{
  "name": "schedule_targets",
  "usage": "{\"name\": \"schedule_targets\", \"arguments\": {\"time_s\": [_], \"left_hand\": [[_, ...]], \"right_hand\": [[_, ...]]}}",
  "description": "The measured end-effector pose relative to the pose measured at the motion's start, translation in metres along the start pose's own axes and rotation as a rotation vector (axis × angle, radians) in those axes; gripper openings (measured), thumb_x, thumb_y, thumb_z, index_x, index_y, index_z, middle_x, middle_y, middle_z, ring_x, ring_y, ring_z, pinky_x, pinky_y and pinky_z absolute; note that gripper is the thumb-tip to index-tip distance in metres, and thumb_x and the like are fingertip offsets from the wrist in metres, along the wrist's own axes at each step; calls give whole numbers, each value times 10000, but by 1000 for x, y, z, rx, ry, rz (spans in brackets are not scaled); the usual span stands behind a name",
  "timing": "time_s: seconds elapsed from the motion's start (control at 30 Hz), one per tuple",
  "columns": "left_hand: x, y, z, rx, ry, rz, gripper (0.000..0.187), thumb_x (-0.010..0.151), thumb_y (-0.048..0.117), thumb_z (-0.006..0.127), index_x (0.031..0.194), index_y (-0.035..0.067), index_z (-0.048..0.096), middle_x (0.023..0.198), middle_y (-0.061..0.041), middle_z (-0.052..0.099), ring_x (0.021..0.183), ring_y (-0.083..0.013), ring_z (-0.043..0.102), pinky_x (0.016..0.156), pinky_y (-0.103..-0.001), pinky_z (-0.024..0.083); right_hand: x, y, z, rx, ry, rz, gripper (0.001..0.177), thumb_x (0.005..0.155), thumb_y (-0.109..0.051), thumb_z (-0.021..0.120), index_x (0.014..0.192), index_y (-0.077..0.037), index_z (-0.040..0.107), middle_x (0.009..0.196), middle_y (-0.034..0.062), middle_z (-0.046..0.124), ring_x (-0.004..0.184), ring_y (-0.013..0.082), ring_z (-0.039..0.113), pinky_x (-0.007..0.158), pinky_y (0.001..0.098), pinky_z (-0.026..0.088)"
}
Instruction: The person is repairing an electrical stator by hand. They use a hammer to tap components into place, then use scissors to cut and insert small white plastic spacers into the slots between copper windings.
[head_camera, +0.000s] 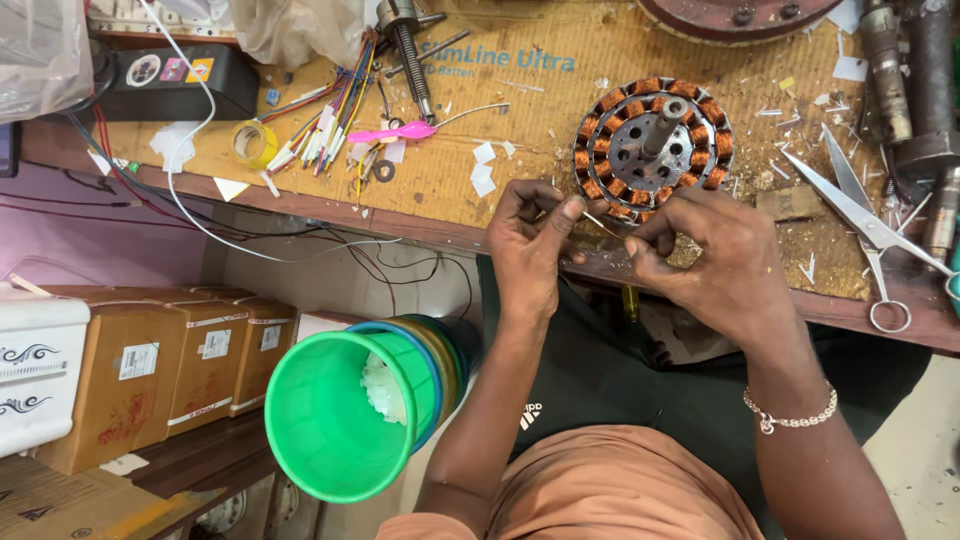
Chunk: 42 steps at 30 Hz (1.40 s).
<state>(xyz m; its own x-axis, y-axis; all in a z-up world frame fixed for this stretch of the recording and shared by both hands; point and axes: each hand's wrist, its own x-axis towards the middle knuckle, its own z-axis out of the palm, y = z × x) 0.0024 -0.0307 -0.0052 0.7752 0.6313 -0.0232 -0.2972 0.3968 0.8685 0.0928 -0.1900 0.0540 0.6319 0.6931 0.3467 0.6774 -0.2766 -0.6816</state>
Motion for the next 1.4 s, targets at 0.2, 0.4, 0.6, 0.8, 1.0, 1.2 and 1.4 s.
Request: {"name": "schedule_targets", "arguments": {"time_s": [0.2, 0.4, 0.6, 0.8, 1.0, 1.2, 1.4], "left_hand": [[0, -2, -1, 8, 11, 0, 213, 965, 80, 748, 1066, 52, 563, 923, -44, 675, 926, -222, 773, 482, -234, 523], [-2, -6, -1, 60, 40, 33, 239, 964, 59, 770, 1102, 33, 577, 951, -33, 654, 891, -167, 734, 509, -240, 536], [-7, 3, 2, 47, 14, 2, 452, 942, 59, 757, 1310, 48, 495, 944, -86, 711, 934, -183, 759, 536, -218, 530], [-10, 7, 7, 42, 43, 5, 603, 933, 49, 741, 1442, 52, 418, 997, -128, 760, 969, -205, 767, 560, -206, 525], [-26, 3, 13, -51, 53, 23, 697, 937, 55, 750, 1522, 64, 371, 1003, -141, 770, 962, -201, 768, 569, -211, 531], [-30, -1, 13, -65, 53, 27, 793, 941, 39, 752, 1597, 74, 308, 1025, -130, 776, 898, -158, 738, 584, -202, 526], [-32, 1, 17, 43, 31, 54, 871, 923, 10, 738, 1627, 98, 233, 1018, -123, 769, 914, -149, 756, 592, -201, 542]], "right_hand": [[1, 2, 0, -1, -22, 24, 179, 803, -80, 841, 855, -13, 684, 780, 66, 662, 686, 185, 656, 617, 335, 519], [4, -1, 4, -89, -7, -35, 184, 805, -129, 863, 851, -40, 708, 787, 71, 668, 722, 214, 638, 682, 376, 506], [-4, -8, 11, -186, 138, -183, 205, 824, -118, 879, 964, -63, 740, 934, 74, 688, 965, 269, 631, 879, 410, 507], [-24, -5, 16, -222, 298, -157, 192, 860, -57, 884, 992, -86, 747, 961, 37, 688, 1034, 253, 625, 921, 382, 491], [-23, 3, 30, -164, 354, -182, 205, 834, -81, 897, 994, -88, 769, 958, 25, 708, 1061, 257, 624, 933, 373, 484], [-24, 13, 19, -202, 344, -205, 236, 825, -161, 916, 994, -85, 769, 1005, 24, 710, 1090, 263, 580, 958, 386, 470], [-23, 13, 20, -179, 328, -207, 203, 814, -137, 895, 981, -112, 782, 997, 0, 720, 1091, 252, 583, 972, 390, 451]]}}
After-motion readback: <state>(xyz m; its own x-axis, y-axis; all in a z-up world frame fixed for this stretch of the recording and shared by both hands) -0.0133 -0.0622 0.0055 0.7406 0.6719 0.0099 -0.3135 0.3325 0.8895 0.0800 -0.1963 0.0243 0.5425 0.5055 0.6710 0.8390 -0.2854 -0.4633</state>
